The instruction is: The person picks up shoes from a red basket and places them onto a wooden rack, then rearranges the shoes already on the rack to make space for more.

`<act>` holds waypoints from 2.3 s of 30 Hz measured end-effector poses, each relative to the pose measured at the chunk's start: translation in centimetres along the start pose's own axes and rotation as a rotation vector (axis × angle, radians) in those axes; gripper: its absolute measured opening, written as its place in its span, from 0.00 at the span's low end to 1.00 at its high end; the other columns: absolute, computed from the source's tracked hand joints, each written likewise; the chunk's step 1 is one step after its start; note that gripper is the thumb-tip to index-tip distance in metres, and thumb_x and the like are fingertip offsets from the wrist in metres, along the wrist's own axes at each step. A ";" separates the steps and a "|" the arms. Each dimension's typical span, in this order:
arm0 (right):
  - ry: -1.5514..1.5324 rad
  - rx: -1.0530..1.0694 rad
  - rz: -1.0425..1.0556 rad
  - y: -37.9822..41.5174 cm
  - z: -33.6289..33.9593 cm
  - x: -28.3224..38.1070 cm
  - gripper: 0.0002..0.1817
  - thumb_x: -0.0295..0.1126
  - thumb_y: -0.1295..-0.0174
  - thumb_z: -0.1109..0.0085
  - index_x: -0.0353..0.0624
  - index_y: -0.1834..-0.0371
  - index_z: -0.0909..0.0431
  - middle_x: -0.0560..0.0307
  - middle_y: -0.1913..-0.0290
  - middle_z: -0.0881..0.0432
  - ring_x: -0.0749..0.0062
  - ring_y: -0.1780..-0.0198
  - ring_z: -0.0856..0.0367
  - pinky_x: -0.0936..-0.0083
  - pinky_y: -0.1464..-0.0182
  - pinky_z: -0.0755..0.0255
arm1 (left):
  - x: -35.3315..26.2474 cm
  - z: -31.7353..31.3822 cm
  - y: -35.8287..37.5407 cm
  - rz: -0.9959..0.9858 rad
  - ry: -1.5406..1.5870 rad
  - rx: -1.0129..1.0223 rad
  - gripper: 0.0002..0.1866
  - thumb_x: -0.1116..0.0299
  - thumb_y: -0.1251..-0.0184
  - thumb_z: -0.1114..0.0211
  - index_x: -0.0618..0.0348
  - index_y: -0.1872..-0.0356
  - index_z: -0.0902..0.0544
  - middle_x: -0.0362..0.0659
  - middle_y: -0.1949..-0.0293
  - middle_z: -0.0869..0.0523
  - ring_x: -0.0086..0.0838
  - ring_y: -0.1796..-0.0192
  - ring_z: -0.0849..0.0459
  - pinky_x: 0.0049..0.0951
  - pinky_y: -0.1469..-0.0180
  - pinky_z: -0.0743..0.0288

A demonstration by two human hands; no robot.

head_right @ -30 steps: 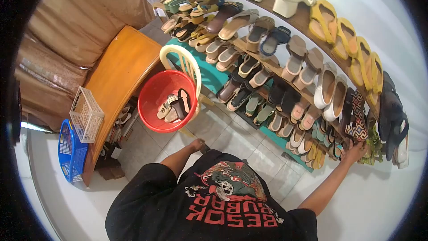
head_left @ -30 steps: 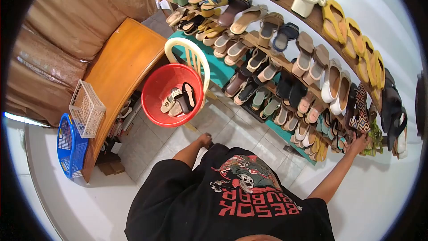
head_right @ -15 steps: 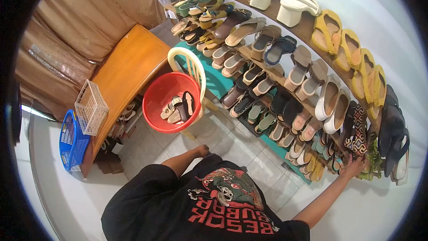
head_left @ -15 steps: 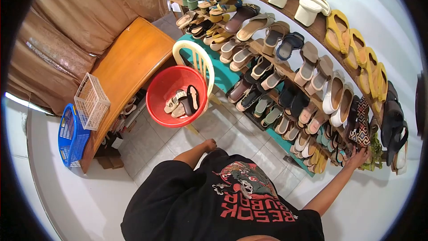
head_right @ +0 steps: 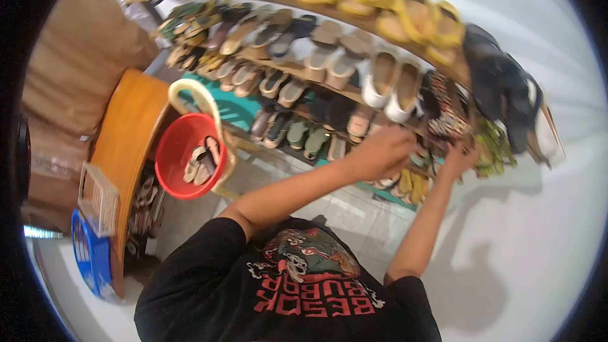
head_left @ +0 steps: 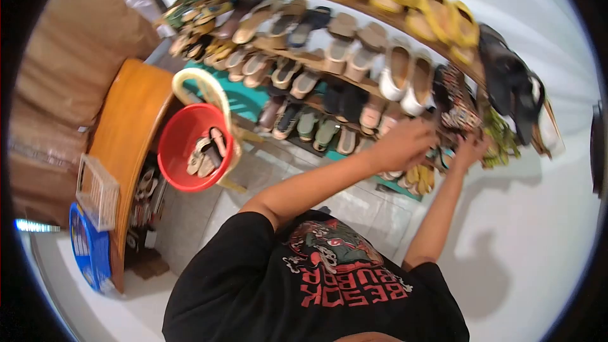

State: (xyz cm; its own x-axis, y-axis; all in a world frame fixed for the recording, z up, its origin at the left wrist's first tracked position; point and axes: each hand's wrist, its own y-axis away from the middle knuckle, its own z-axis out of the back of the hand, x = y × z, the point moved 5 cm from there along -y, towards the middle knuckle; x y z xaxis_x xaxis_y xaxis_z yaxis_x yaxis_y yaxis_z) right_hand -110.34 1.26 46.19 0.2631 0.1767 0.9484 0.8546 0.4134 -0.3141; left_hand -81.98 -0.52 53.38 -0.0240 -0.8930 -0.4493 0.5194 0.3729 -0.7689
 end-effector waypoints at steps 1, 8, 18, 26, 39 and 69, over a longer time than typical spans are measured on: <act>0.030 -0.012 0.045 -0.2 0.3 -0.4 0.26 0.24 0.39 0.42 0.36 0.37 0.36 0.47 0.39 0.32 0.60 0.44 0.26 0.65 0.51 0.17 | 0.0 -1.1 -1.6 -0.007 -0.013 -0.023 0.21 0.73 0.48 0.34 0.56 0.49 0.22 0.46 0.50 0.23 0.44 0.49 0.24 0.44 0.50 0.31; -0.117 0.017 0.060 0.2 0.0 -0.1 0.18 0.22 0.36 0.42 0.34 0.44 0.31 0.50 0.44 0.28 0.66 0.47 0.24 0.71 0.42 0.30 | 0.6 -6.8 -8.2 0.110 -0.173 0.053 0.35 0.68 0.49 0.29 0.51 0.36 0.28 0.46 0.42 0.25 0.42 0.42 0.28 0.43 0.45 0.36; 0.029 -0.037 0.095 1.0 0.0 1.7 0.15 0.25 0.36 0.41 0.35 0.48 0.30 0.50 0.47 0.28 0.62 0.45 0.28 0.67 0.39 0.35 | 3.8 -9.2 -9.6 0.270 -0.059 0.089 0.29 0.71 0.49 0.29 0.58 0.44 0.29 0.54 0.46 0.25 0.54 0.49 0.21 0.47 0.49 0.24; 0.095 0.040 0.205 1.3 -1.2 2.7 0.16 0.25 0.38 0.38 0.35 0.49 0.30 0.49 0.48 0.29 0.63 0.47 0.28 0.68 0.40 0.36 | 5.1 -8.0 -9.1 0.320 -0.152 0.129 0.29 0.69 0.47 0.31 0.58 0.42 0.30 0.55 0.44 0.26 0.53 0.47 0.21 0.47 0.49 0.22; 0.325 0.159 0.164 0.0 -2.2 3.0 0.24 0.25 0.39 0.40 0.33 0.40 0.35 0.38 0.38 0.31 0.48 0.37 0.29 0.59 0.35 0.36 | 5.4 -7.2 -9.1 0.333 -0.175 0.205 0.37 0.61 0.48 0.29 0.57 0.36 0.33 0.59 0.39 0.29 0.52 0.46 0.19 0.46 0.48 0.21; 1.052 -0.105 0.567 5.9 -5.6 2.7 0.41 0.37 0.50 0.34 0.28 0.32 0.37 0.33 0.32 0.35 0.42 0.31 0.36 0.53 0.29 0.41 | 4.5 37.6 57.0 1.115 0.093 -0.101 0.17 0.76 0.36 0.43 0.57 0.46 0.22 0.43 0.51 0.20 0.32 0.50 0.21 0.32 0.50 0.26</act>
State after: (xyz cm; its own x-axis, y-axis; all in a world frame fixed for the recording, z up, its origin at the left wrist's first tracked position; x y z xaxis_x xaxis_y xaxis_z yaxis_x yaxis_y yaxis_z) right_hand -102.09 -0.82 47.09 0.8089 -0.5268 0.2612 0.5184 0.4294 -0.7395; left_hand -20.39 7.30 24.63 0.3453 -0.0274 -0.9381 0.2189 0.9743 0.0522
